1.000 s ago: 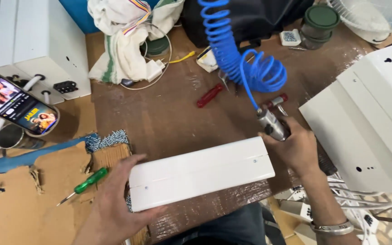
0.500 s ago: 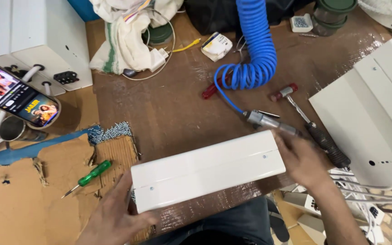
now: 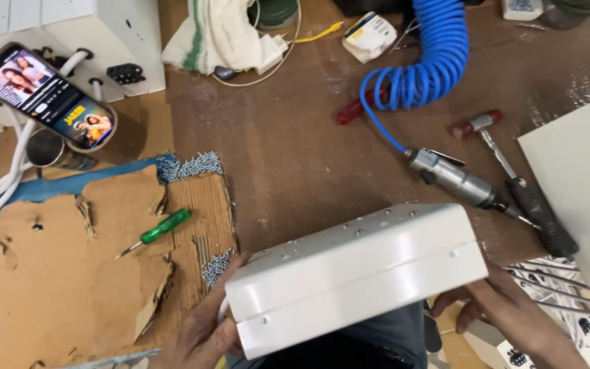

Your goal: The person uses a pneumatic screwdriver to fasten screws into white rectangular electrical boxes on a cluttered workbench. They repeatedly pick up boxes, align screws, drive them in, and place the finished units aside.

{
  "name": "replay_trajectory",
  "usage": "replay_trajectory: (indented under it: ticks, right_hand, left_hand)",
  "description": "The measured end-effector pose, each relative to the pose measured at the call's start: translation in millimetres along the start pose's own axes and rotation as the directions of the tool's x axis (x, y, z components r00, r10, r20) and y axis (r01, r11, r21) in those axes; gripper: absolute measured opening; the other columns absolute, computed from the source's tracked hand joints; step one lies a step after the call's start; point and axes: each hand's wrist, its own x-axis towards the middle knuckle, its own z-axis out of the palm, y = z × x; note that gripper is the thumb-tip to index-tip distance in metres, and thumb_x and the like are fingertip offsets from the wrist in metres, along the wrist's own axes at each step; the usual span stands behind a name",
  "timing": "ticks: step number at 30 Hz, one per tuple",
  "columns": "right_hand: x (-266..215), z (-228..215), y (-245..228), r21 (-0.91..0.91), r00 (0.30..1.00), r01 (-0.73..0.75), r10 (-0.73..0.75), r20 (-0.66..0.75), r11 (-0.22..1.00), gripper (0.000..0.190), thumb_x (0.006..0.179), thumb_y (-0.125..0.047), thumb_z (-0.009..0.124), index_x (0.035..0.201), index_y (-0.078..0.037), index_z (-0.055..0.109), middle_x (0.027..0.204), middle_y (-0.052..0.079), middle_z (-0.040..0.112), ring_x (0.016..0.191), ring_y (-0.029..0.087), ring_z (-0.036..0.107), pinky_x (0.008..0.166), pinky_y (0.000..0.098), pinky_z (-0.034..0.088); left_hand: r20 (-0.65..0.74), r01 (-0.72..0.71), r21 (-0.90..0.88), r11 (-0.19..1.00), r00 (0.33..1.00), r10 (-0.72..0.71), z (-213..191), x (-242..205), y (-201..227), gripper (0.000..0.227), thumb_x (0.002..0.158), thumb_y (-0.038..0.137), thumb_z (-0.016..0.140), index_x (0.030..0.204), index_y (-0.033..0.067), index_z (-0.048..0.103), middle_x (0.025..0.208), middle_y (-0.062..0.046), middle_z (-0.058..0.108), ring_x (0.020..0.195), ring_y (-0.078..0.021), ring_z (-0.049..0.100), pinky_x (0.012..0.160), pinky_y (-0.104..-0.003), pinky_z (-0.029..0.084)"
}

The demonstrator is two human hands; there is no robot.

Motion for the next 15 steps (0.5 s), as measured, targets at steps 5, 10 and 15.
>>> replay_trajectory:
  ticks: [5, 10, 15]
  right_hand:
    - [-8, 9, -9, 0.129, 0.991, -0.129, 0.134, -0.029, 0.983, 0.073, 0.096, -0.057, 0.047, 0.148, -0.006, 0.042, 0.117, 0.024, 0.066, 0.099, 0.037, 0.071, 0.072, 0.0482, 0.063]
    - [-8, 23, -24, 0.243, 0.970, -0.226, 0.240, -0.027, 0.943, 0.075, 0.098, -0.058, 0.049, 0.153, -0.007, 0.041, 0.129, 0.023, 0.062, 0.114, 0.037, 0.064, 0.085, 0.0506, 0.058]
    - [-15, 34, -38, 0.365, 0.940, -0.298, 0.337, -0.046, 0.882, 0.077, 0.099, -0.058, 0.051, 0.158, -0.009, 0.039, 0.142, 0.022, 0.059, 0.129, 0.037, 0.058, 0.098, 0.0530, 0.054]
  left_hand:
    - [-0.131, -0.038, -0.132, 0.991, 0.991, 0.020, 24, -16, -11, 0.096, 0.102, 0.063, 0.055, 0.161, -0.0086, 0.032, 0.162, -0.031, 0.043, 0.155, -0.0416, 0.033, 0.125, -0.050, 0.015]
    - [-0.124, 0.263, -0.571, 0.777, 0.909, -0.399, 43, -9, -7, 0.092, 0.086, 0.047, 0.064, 0.156, -0.0039, 0.033, 0.153, -0.027, 0.048, 0.145, -0.0382, 0.045, 0.119, -0.051, 0.033]
    - [-0.120, 0.534, -0.624, 0.571, 0.656, -0.745, 49, 4, 14, 0.095, 0.077, 0.039, 0.077, 0.156, 0.0039, 0.038, 0.139, -0.028, 0.057, 0.133, -0.0377, 0.063, 0.114, -0.052, 0.047]
